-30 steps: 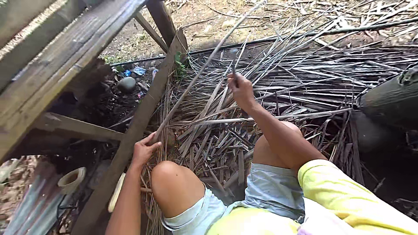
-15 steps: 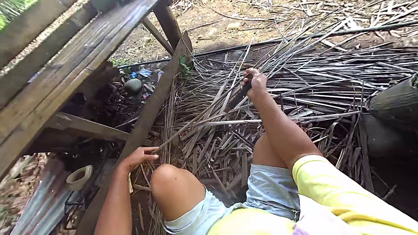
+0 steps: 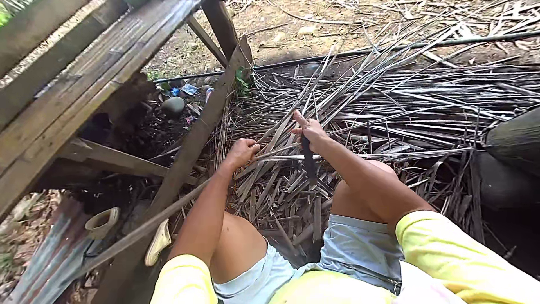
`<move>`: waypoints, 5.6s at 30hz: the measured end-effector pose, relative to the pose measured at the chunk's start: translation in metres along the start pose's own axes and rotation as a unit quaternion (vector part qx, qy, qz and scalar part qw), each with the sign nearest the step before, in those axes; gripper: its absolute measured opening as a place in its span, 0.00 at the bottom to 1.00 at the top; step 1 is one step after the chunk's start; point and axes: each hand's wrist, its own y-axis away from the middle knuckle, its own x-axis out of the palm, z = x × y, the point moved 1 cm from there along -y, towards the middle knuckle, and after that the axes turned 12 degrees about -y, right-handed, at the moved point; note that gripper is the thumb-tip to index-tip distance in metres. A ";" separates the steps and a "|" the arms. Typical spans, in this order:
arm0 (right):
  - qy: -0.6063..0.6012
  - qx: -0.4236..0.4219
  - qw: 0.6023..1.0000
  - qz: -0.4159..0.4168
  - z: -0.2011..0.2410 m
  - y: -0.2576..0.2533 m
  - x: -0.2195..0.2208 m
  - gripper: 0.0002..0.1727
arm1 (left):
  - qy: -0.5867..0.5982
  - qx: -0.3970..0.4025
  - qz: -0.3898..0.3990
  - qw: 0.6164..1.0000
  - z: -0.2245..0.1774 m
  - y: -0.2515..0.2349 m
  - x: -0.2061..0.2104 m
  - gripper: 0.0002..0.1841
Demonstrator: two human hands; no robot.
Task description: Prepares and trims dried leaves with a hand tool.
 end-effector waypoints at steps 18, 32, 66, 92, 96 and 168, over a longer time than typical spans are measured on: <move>0.015 -0.096 0.979 0.178 0.020 -0.010 -0.007 0.25 | -0.064 -0.067 -0.080 0.992 -0.001 0.055 -0.030 0.16; -0.142 -0.024 0.970 0.196 0.019 -0.008 -0.001 0.23 | 0.051 -0.030 0.052 0.997 0.003 0.050 -0.034 0.16; 0.028 -0.022 0.953 0.300 -0.033 0.017 0.061 0.27 | -0.161 -0.089 -0.152 0.971 -0.032 0.034 -0.016 0.18; -0.021 -0.018 0.979 0.204 -0.024 -0.027 0.039 0.30 | -0.249 -0.098 -0.143 0.953 -0.052 0.056 -0.009 0.17; -0.033 -0.030 0.984 0.171 0.000 -0.042 0.023 0.29 | -0.216 -0.092 -0.143 0.961 -0.046 0.062 -0.022 0.18; -0.107 -0.177 0.978 -0.036 0.072 -0.051 -0.079 0.22 | -0.162 -0.136 -0.240 0.947 -0.031 0.065 -0.033 0.17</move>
